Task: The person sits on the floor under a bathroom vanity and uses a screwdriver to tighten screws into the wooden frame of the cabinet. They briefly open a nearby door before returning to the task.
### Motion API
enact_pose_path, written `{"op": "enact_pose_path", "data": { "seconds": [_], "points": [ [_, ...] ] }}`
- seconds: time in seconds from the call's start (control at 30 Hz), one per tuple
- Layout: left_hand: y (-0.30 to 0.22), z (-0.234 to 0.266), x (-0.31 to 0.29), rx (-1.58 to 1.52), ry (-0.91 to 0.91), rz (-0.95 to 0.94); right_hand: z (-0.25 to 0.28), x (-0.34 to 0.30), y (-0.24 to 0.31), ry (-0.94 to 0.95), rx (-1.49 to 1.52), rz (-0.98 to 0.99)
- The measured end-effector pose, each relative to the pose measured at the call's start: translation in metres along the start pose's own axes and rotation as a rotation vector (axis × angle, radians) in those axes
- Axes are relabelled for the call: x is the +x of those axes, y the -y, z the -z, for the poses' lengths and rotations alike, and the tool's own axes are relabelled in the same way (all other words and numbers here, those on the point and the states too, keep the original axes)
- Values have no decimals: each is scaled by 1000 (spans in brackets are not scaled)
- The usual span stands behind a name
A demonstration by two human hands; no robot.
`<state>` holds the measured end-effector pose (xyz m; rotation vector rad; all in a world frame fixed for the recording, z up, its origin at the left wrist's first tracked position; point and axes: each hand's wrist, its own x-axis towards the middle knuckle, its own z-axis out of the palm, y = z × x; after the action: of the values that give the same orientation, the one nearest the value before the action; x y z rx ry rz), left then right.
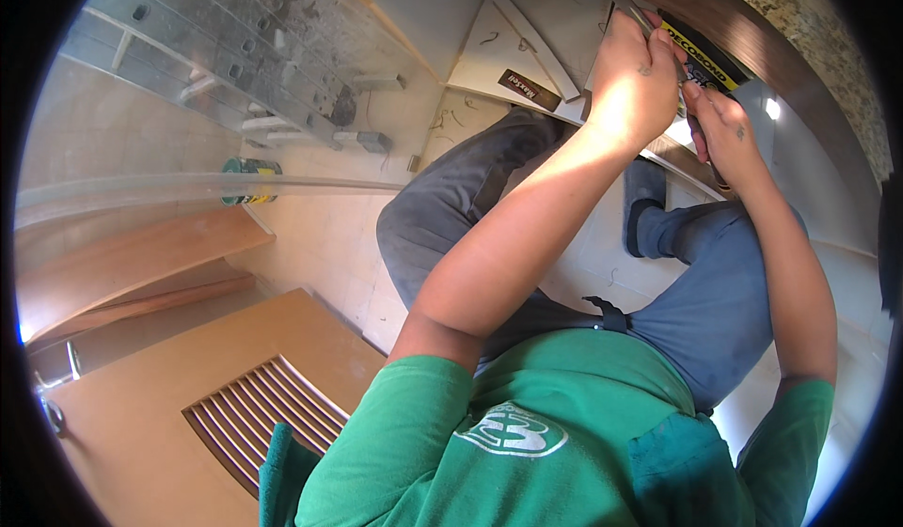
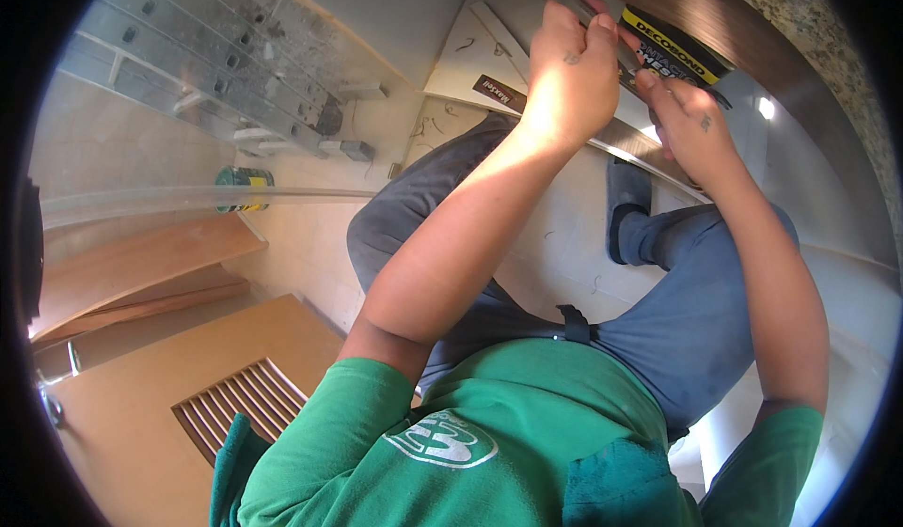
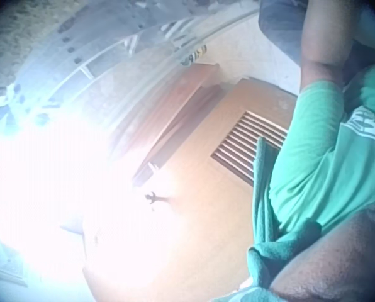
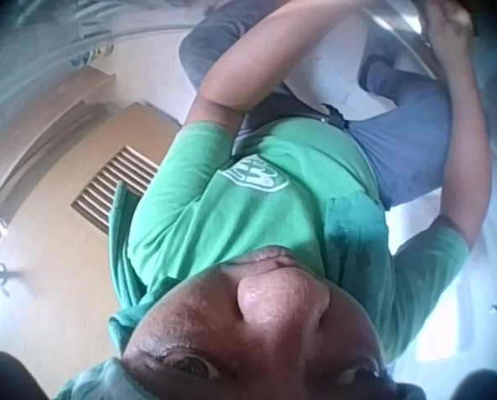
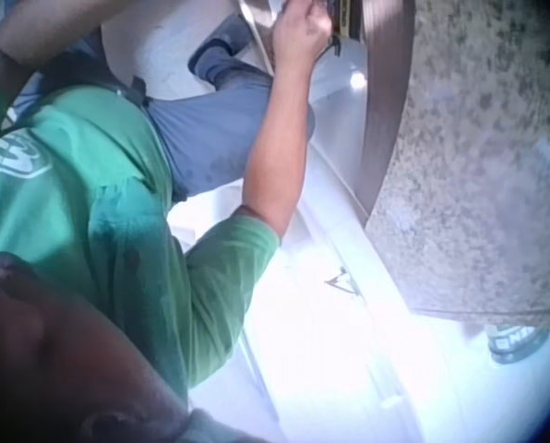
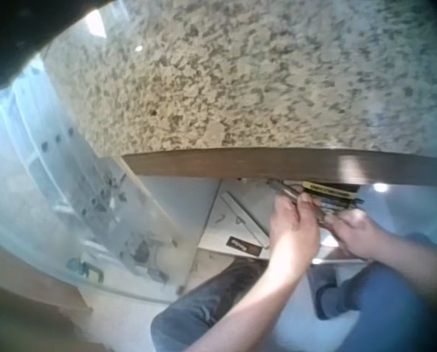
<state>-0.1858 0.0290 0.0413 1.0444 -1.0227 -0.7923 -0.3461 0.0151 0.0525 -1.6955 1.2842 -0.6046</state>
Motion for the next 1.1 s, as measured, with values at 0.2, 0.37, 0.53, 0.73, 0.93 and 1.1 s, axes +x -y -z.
{"op": "enact_pose_path", "data": {
  "seconds": [0.2,0.37,0.53,0.73,0.93,1.1],
  "points": [
    [-12,-1,1,55,-7,55,1,3,3,-18,-63,-60],
    [-9,0,-1,85,-10,11,-2,1,-4,-14,4,-43],
    [-5,1,4,20,-16,67,0,5,6,-9,-91,-29],
    [-8,2,5,22,9,87,1,7,0,-23,-83,-84],
    [-4,0,2,24,17,69,2,0,0,-19,-57,-62],
    [-12,6,11,-14,-13,188,2,11,8,-43,-188,-55]
  ]
}}
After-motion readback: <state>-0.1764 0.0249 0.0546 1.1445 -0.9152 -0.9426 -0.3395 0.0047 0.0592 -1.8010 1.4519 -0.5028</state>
